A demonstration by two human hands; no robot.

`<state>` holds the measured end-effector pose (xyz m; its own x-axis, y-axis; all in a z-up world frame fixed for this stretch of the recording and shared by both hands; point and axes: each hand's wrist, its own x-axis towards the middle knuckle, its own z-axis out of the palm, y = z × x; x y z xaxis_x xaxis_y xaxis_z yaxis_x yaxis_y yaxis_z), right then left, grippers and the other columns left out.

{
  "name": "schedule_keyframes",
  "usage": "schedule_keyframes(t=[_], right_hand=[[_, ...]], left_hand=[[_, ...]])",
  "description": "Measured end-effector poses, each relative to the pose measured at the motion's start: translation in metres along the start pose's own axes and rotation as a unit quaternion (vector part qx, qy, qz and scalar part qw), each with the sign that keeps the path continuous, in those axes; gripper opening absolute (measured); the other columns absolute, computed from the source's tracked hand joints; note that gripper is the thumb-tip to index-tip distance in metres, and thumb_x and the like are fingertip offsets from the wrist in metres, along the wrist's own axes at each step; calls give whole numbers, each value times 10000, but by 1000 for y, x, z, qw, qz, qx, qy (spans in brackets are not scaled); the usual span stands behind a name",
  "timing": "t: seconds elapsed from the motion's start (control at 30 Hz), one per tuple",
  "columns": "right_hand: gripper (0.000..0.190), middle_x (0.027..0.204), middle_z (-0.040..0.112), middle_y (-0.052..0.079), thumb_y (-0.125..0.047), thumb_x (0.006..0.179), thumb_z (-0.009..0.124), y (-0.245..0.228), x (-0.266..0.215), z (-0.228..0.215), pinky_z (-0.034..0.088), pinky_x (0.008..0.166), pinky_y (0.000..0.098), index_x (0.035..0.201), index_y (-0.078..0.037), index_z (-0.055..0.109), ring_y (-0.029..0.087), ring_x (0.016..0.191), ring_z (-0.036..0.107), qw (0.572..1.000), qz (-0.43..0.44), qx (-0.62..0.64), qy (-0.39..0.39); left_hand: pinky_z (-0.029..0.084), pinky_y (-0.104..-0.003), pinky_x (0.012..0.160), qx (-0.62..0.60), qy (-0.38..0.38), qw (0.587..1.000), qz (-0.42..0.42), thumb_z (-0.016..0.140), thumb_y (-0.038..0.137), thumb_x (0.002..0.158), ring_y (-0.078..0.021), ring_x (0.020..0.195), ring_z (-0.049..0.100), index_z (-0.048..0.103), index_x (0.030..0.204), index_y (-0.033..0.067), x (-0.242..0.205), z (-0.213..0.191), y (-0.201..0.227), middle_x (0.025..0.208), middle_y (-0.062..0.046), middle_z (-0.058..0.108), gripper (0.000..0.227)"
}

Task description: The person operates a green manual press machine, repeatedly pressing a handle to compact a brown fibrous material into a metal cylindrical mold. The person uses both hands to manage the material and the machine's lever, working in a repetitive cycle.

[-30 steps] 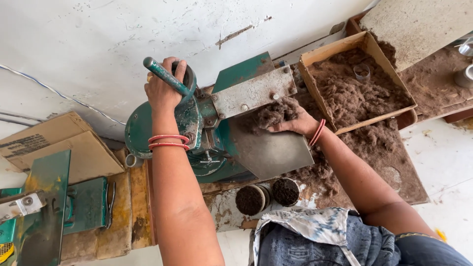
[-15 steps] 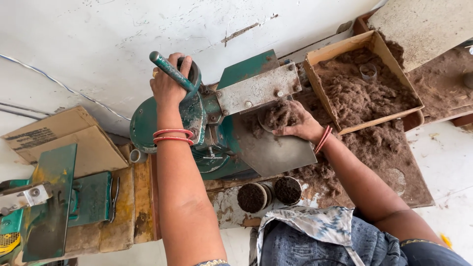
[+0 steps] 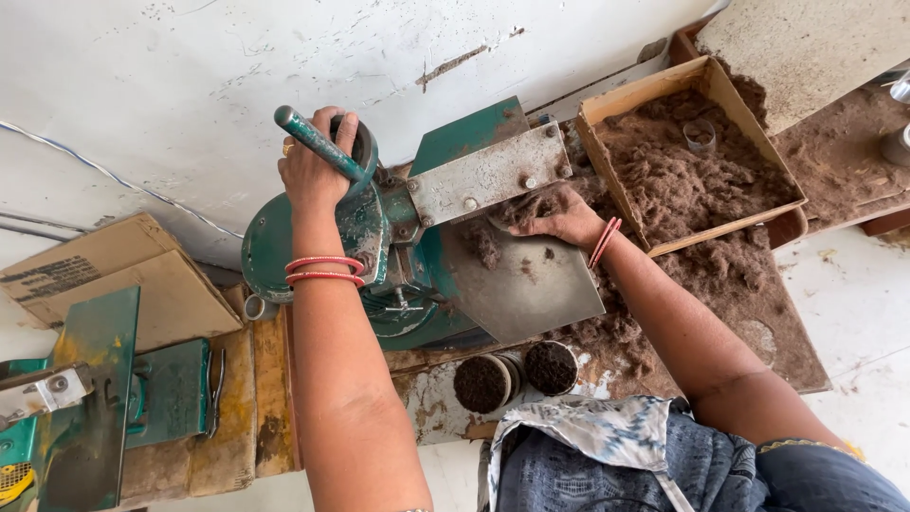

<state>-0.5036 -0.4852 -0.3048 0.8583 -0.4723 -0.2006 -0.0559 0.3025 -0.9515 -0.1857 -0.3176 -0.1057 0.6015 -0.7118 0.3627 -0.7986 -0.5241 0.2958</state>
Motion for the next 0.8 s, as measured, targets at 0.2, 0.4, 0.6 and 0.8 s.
schedule_keyframes(t=[0.2,0.4,0.6,0.8], right_hand=[[848,1618,325,183,-469,840,614,50,58,-40,340,1236,597,1527,-97,286,353,1501,353,789,98,556,-242],[842,1358,687,108,-187,674,931,-7,-8,-3,563,1085,414,1390,-31,516,268,1261,657,996,-77,-42,-23],[971,1485,556,85,-300,638,932,-8,-56,-2,550,1098,447,1452,-109,439,237,1365,549,993,-45,-58,-97],[1239,1579,421,129,-486,592,918,-33,-81,30,329,1217,463,1583,-122,270,283,1465,392,981,-67,-181,27]], left_hand=[[441,-611,926,5,-5,1000,1,413,671,1025,-389,1204,581,628,1277,244,0,-4,3,1282,-78,681,541],[420,-609,951,15,-31,999,-20,420,669,1007,-392,1221,556,628,1275,266,2,-7,8,1279,-66,673,526],[429,-607,953,16,-14,1000,-14,416,668,1039,-399,1236,556,627,1291,261,0,-4,4,1283,-106,660,523],[421,-608,958,-5,-13,1000,-27,420,682,1008,-393,1208,579,630,1279,274,-2,-4,2,1276,-85,673,533]])
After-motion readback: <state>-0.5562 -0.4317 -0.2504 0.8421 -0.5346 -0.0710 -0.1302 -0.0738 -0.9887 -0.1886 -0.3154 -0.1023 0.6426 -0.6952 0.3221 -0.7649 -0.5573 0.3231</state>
